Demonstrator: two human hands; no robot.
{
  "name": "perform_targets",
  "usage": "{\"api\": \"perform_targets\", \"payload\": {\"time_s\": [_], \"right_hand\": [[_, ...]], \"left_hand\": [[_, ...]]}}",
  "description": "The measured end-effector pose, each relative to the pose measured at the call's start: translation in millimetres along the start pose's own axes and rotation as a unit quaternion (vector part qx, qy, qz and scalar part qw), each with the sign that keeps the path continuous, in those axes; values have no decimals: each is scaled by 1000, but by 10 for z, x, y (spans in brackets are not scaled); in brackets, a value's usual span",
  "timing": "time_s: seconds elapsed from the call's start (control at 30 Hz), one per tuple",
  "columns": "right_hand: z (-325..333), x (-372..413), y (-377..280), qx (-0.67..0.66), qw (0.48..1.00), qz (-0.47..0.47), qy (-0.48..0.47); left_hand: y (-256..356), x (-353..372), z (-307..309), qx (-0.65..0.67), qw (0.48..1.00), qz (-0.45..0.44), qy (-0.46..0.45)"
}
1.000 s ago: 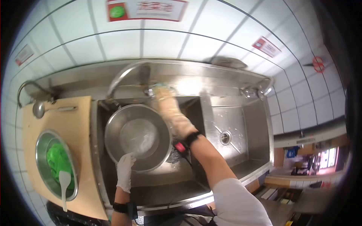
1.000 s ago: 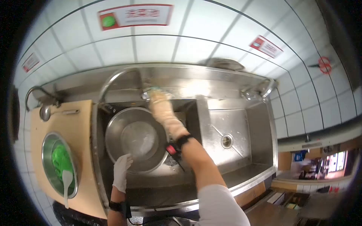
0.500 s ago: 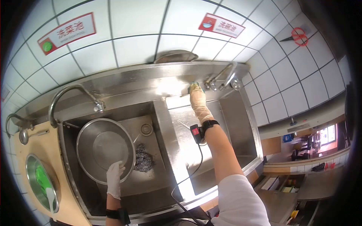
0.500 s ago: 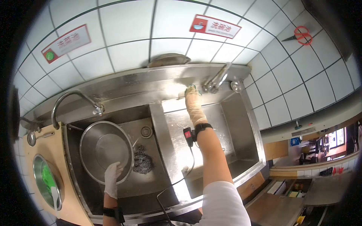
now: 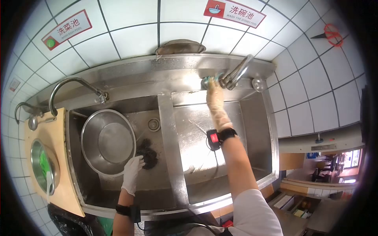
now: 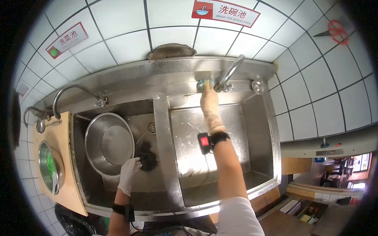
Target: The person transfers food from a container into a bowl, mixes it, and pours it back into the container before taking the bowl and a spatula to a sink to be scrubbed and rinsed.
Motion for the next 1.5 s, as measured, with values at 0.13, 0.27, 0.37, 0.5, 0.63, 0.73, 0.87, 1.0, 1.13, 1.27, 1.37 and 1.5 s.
{"api": "perform_targets", "payload": {"time_s": [0.13, 0.27, 0.37, 0.5, 0.63, 0.73, 0.87, 1.0, 1.13, 1.27, 1.37, 1.5], "right_hand": [[-900, 361, -563, -123, 982, 36, -141], [-672, 731, -813, -270, 822, -279, -417], [-349, 901, -370, -251, 718, -512, -398], [-888, 611, 481, -714, 594, -349, -125], [-1745, 662, -91, -449, 758, -456, -126], [-1522, 515, -488, -377, 824, -378, -189], [-820, 704, -1212, -178, 885, -196, -384], [-290, 1542, -1633, 21, 895, 42, -443], [335, 2271, -1690, -114, 854, 38, -506], [649, 2228, -1616, -111, 809, -37, -577], [760, 1748, -1848, -104, 868, -42, -483], [489, 2045, -2012, -63, 896, 119, -424]], "left_hand": [[-76, 51, -89, 0, 1000, 6, 1], [-62, 144, -30, 7, 1000, 12, 9], [-116, 168, 155, 25, 999, 9, 25], [-193, 177, 327, 28, 998, 37, 41], [-137, 235, 403, 35, 998, 10, 51], [-123, 255, 388, 23, 998, 46, 43], [-186, 317, 450, 25, 998, 46, 46], [-213, 379, 477, 35, 998, 38, 33], [-166, 423, 554, 18, 999, 27, 26], [-62, 548, 636, 6, 999, 12, 35], [-77, 623, 728, 8, 999, -5, 44], [-96, 751, 811, -17, 999, 3, 39]]}}
Point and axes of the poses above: each hand's wrist, its own x-axis away from the middle knuckle, its own z-axis out of the back of the hand, y = z × x, the point moved 8 cm from there along -x, towards the middle knuckle, and after that the axes turned 11 degrees about -x, right-handed, at the moved point
